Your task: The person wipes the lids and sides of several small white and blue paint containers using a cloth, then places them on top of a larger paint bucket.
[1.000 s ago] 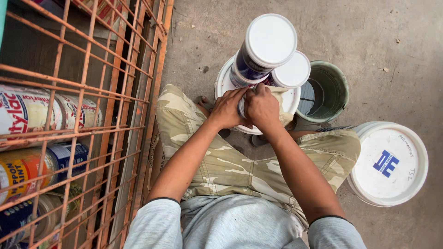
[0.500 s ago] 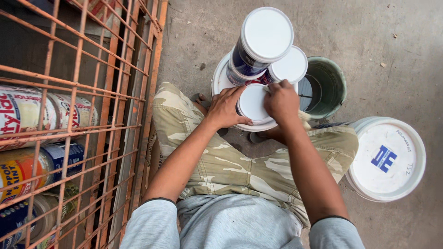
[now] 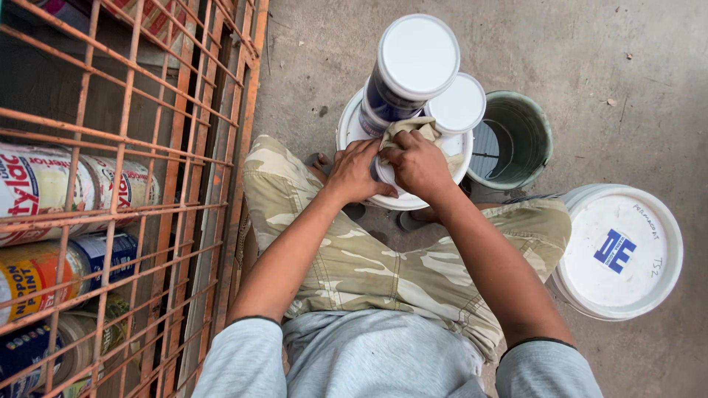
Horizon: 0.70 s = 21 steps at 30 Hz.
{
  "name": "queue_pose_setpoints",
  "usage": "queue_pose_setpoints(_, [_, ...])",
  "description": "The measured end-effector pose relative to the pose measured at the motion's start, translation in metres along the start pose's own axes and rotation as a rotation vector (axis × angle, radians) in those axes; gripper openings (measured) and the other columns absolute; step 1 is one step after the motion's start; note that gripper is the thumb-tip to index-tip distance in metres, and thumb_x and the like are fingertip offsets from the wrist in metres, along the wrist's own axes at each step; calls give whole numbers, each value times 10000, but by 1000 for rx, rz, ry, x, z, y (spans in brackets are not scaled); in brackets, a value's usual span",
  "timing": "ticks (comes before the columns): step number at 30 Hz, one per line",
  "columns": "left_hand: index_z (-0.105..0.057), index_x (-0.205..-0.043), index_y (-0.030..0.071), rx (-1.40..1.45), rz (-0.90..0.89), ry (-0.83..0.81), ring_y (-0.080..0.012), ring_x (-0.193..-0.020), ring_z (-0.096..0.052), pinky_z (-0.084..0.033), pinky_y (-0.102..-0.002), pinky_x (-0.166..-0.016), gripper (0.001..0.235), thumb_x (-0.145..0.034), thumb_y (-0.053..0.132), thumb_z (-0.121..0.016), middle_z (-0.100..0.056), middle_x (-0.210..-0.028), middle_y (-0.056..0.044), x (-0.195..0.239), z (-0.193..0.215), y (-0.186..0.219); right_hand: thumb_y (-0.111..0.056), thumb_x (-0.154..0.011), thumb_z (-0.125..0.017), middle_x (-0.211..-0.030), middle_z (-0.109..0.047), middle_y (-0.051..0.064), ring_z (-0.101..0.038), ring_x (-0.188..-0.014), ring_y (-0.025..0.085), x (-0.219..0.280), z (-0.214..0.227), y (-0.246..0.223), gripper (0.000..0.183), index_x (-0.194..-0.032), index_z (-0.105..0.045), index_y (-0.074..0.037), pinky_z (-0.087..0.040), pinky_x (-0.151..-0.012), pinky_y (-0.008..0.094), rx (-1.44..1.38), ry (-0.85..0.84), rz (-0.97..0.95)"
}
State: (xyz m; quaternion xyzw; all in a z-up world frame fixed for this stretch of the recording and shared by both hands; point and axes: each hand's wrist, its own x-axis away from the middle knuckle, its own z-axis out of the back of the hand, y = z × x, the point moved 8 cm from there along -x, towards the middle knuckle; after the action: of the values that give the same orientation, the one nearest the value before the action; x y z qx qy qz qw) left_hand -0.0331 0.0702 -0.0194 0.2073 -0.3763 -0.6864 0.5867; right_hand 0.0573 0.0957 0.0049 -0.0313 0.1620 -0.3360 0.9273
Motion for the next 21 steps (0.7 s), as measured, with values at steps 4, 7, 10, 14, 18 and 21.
queue_pose_setpoints(4, [-369, -1343, 156, -98, 28, -34, -222, -1250, -366, -325, -499, -933, 1062, -469, 642, -726, -453, -1325, -9, -1, -1, 1, -238, -750, -566, -795, -504, 24, -571, -684, 215, 20, 6, 38, 116, -742, -630, -141, -505, -544, 304, 241, 22, -280])
queue_pose_setpoints(7, [-355, -1353, 160, -99, 27, -40, -216, -1253, -358, -310, -499, -942, 1043, -499, 632, -724, -440, -1340, -6, 3, 0, 3, -275, -700, -565, -700, -481, 27, -573, -623, 209, 40, 29, 39, 134, -692, -610, -148, -470, -480, 286, 345, -17, -462])
queue_pose_setpoints(10, [-332, -1365, 177, -79, 50, -41, -214, -1257, -360, -324, -508, -931, 1064, -486, 616, -740, -439, -1343, 2, -4, -2, -4, -262, -688, -530, -699, -537, 61, -613, -641, 251, 54, 16, 37, 180, -704, -645, -125, -510, -531, 359, 272, -255, -531])
queue_pose_setpoints(14, [-351, -1358, 179, -43, -8, -8, -229, -1235, -396, -362, -505, -913, 1053, -475, 582, -758, -459, -1324, -1, -4, -13, -12, -256, -700, -521, -681, -517, 81, -605, -594, 279, 42, -22, 64, 201, -727, -614, -80, -491, -484, 376, 265, -162, -619])
queue_pose_setpoints(18, [-399, -1319, 185, 3, -42, 36, -249, -1206, -427, -389, -513, -904, 1032, -448, 605, -760, -489, -1282, -5, -7, -5, -14, -238, -695, -550, -704, -528, 74, -603, -614, 285, -9, -42, 32, 134, -702, -631, -130, -504, -497, 389, 156, -8, -406])
queue_pose_setpoints(21, [-400, -1321, 210, -58, 30, 27, -197, -1229, -398, -369, -476, -897, 929, -513, 523, -733, -472, -1294, 56, -8, -15, -28, -188, -717, -543, -723, -540, 93, -601, -658, 321, -1, -6, -11, 124, -730, -646, -122, -506, -557, 407, -45, -77, -185])
